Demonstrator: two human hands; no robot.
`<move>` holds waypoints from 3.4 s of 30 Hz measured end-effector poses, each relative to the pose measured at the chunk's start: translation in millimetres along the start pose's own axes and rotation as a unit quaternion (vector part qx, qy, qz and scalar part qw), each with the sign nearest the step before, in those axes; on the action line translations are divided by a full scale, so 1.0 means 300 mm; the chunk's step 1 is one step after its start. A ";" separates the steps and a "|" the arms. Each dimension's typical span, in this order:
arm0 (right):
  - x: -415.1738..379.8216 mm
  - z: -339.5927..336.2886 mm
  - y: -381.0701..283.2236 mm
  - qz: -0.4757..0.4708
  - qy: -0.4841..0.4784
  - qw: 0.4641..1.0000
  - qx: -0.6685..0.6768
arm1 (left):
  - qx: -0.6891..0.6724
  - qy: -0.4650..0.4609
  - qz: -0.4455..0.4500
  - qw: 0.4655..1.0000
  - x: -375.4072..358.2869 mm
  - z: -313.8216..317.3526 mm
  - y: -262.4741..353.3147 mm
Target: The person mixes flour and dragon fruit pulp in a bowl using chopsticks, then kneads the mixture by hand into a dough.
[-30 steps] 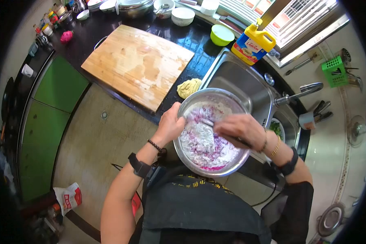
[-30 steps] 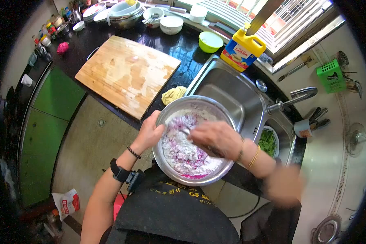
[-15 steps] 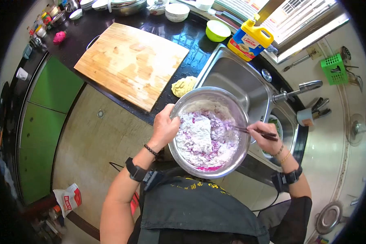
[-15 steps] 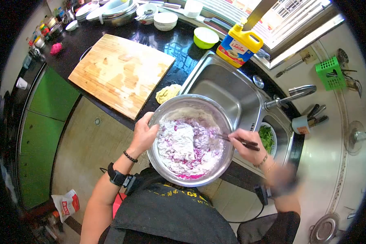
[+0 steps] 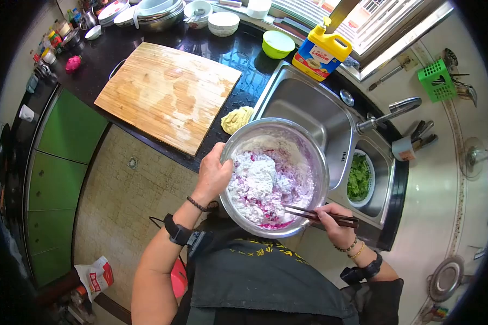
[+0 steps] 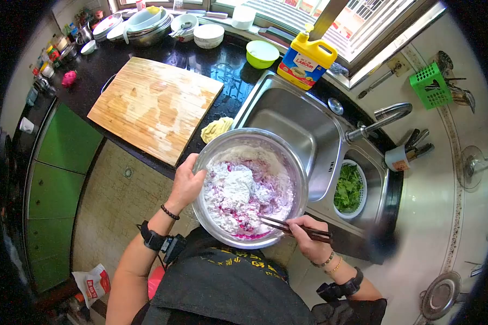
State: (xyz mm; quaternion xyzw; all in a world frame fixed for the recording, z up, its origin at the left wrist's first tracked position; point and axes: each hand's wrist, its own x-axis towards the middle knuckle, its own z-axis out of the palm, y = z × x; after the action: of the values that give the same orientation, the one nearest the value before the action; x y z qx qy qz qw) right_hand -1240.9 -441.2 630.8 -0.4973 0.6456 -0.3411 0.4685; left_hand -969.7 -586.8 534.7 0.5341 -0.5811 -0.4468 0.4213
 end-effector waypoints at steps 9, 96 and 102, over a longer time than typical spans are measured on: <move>0.018 -0.013 -0.255 -0.112 -0.065 0.962 -0.242 | 0.023 -0.013 -0.008 1.000 0.003 -0.006 -0.007; 0.098 0.094 0.099 0.030 -0.020 0.998 0.061 | -0.034 -0.021 -0.019 0.999 0.042 0.026 0.019; 0.201 0.213 -0.028 -0.185 -0.022 0.973 -0.134 | -0.007 -0.015 0.020 1.000 0.051 0.027 -0.014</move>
State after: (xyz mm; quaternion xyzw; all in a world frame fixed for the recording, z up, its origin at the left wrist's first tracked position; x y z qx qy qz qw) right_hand -1182.0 -499.8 601.6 -0.6736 0.5721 -0.3209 0.3406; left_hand -977.7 -601.8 528.7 0.5127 -0.5946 -0.4504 0.4251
